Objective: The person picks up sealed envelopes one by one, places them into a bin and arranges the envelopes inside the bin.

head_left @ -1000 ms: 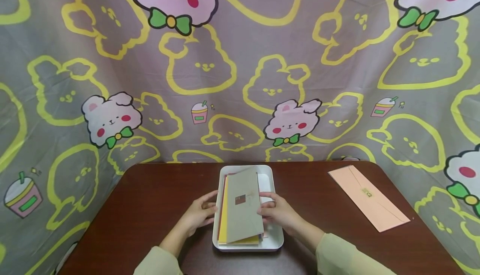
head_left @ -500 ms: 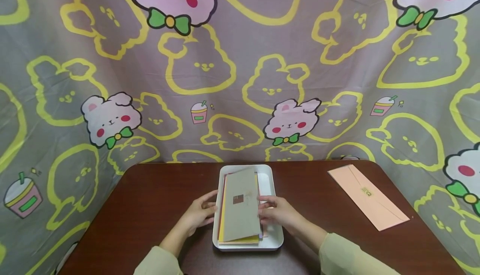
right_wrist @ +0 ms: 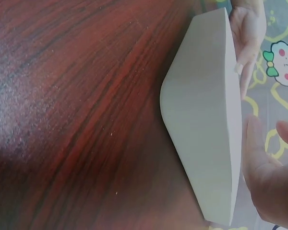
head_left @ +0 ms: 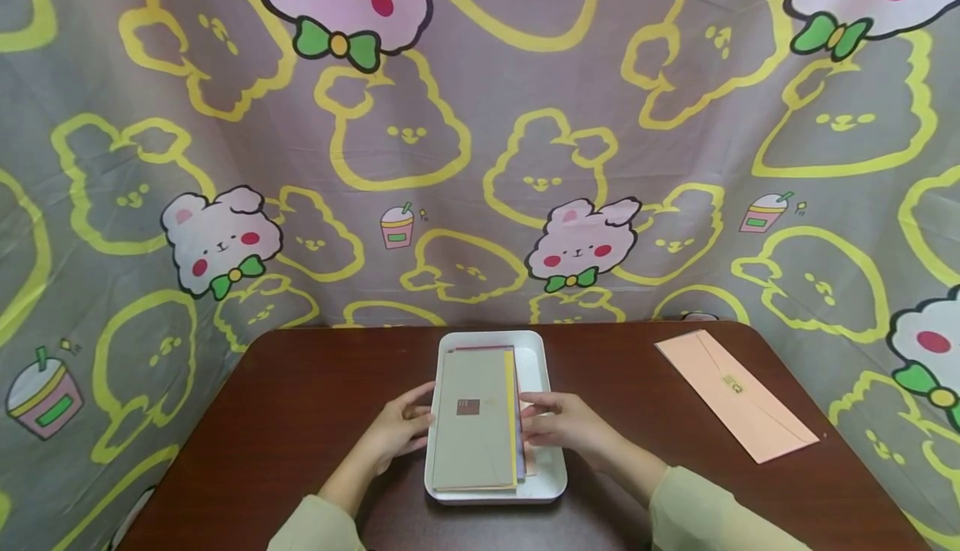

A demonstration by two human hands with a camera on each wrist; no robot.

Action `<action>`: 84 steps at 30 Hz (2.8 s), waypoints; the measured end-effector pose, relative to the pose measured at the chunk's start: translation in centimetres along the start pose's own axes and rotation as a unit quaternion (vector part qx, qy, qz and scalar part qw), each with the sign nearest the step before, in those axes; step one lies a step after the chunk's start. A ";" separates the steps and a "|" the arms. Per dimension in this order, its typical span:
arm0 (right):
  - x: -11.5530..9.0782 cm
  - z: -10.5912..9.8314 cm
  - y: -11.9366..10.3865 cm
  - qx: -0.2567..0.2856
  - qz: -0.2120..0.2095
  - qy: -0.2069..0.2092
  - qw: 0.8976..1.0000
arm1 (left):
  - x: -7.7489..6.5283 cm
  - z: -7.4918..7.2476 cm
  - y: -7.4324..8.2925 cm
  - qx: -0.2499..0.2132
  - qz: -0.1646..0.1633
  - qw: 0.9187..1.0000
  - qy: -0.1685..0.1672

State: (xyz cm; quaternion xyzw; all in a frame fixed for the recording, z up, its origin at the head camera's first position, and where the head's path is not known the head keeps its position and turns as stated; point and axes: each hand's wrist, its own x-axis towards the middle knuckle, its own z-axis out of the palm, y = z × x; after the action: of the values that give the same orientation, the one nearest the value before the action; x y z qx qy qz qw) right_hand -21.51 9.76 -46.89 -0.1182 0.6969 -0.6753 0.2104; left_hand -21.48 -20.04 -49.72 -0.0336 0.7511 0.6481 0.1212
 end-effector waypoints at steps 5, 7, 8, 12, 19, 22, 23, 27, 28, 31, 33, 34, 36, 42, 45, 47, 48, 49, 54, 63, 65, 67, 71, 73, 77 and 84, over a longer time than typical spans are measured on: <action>-0.1 -0.3 -0.2 -0.006 0.007 0.007 1.000 | 0.0 0.0 0.0 0.001 -0.001 1.000 0.001; -0.1 -0.4 -0.3 -0.012 0.009 0.011 1.000 | 0.0 0.0 0.0 0.000 -0.002 1.000 0.002; -0.1 -0.5 -0.3 -0.013 0.010 0.013 1.000 | 0.0 0.0 0.0 0.001 -0.002 1.000 0.003; -0.2 -1.0 -0.6 -0.025 0.004 0.014 1.000 | 0.0 0.0 0.0 0.001 -0.003 1.000 0.006; -0.4 -2.4 -1.2 -0.028 -0.015 0.002 0.999 | 0.0 0.0 -0.2 0.000 -0.004 1.000 0.007; -0.6 -3.4 -1.6 -0.040 -0.022 -0.006 0.999 | 0.0 0.0 -0.1 -0.001 -0.003 1.000 0.005; -0.7 -3.8 -1.7 -0.050 -0.025 -0.009 0.998 | 0.0 0.0 0.0 -0.001 -0.003 1.000 0.005; -1.1 -5.3 -2.3 -0.090 -0.037 -0.018 0.995 | 0.0 0.0 0.1 0.001 -0.005 1.000 0.006; -1.3 -5.7 -2.4 -0.101 -0.041 -0.018 0.994 | 0.0 0.0 0.0 0.002 -0.005 1.000 0.006; -1.7 -6.9 -2.9 -0.121 -0.058 -0.018 0.991 | 0.0 0.0 0.0 0.003 -0.008 1.000 0.008; -1.9 -7.7 -3.2 -0.139 -0.074 -0.015 0.987 | 0.1 0.0 0.0 0.004 -0.010 1.000 0.010; -2.0 -8.0 -3.3 -0.152 -0.084 -0.014 0.985 | 0.1 0.0 0.0 0.005 -0.011 1.000 0.011; -2.2 -8.7 -3.5 -0.182 -0.100 -0.006 0.978 | 0.1 0.1 0.1 0.005 -0.013 1.000 0.013; -2.7 -10.3 -3.9 -0.273 -0.123 0.019 0.954 | 0.2 0.1 0.1 0.005 -0.010 1.000 0.011; -2.9 -11.1 -3.8 -0.298 -0.124 0.032 0.946 | 0.2 0.0 0.1 0.005 -0.007 1.000 0.009; -3.1 -11.7 -3.7 -0.306 -0.125 0.041 0.943 | 0.1 0.0 0.1 0.004 -0.007 1.000 0.008; -3.3 -12.0 -3.7 -0.306 -0.126 0.046 0.942 | 0.1 0.0 0.1 0.004 -0.007 1.000 0.006; -3.4 -12.4 -3.7 -0.307 -0.130 0.052 0.941 | 0.1 0.0 0.1 0.004 -0.006 1.000 0.006; -4.5 -14.5 -4.0 -0.303 -0.165 0.089 0.934 | 0.1 0.0 0.1 0.004 -0.007 1.000 0.005; -6.7 -18.3 -4.3 -0.309 -0.203 0.187 0.910 | 0.2 -0.2 0.1 0.001 -0.008 1.000 -0.008; -7.2 -19.1 -4.2 -0.310 -0.204 0.199 0.907 | 0.2 -0.2 0.1 0.001 -0.010 1.000 -0.010; -7.6 -19.9 -4.1 -0.306 -0.199 0.206 0.908 | 0.2 -0.2 0.1 0.001 -0.011 1.000 -0.013; -8.5 -21.4 -3.6 -0.311 -0.173 0.213 0.910 | 0.3 -0.2 0.0 -0.001 -0.009 1.000 -0.015; -8.9 -22.2 -3.3 -0.319 -0.156 0.212 0.910 | 0.3 -0.2 0.0 -0.002 -0.009 1.000 -0.014; -9.4 -23.4 -2.5 -0.335 -0.126 0.210 0.910 | 0.3 -0.2 0.0 -0.004 -0.009 1.000 -0.007; -10.3 -24.9 -1.4 -0.392 -0.072 0.229 0.888 | 0.3 -0.1 -0.1 -0.003 -0.011 1.000 -0.002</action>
State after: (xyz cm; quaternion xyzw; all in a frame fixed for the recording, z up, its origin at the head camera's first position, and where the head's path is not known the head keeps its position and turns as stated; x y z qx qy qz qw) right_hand -23.80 36.48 -44.11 -0.0829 0.9235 -0.3685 -0.0674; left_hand -21.78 -20.07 -49.90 -0.0411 0.7486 0.6489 0.1300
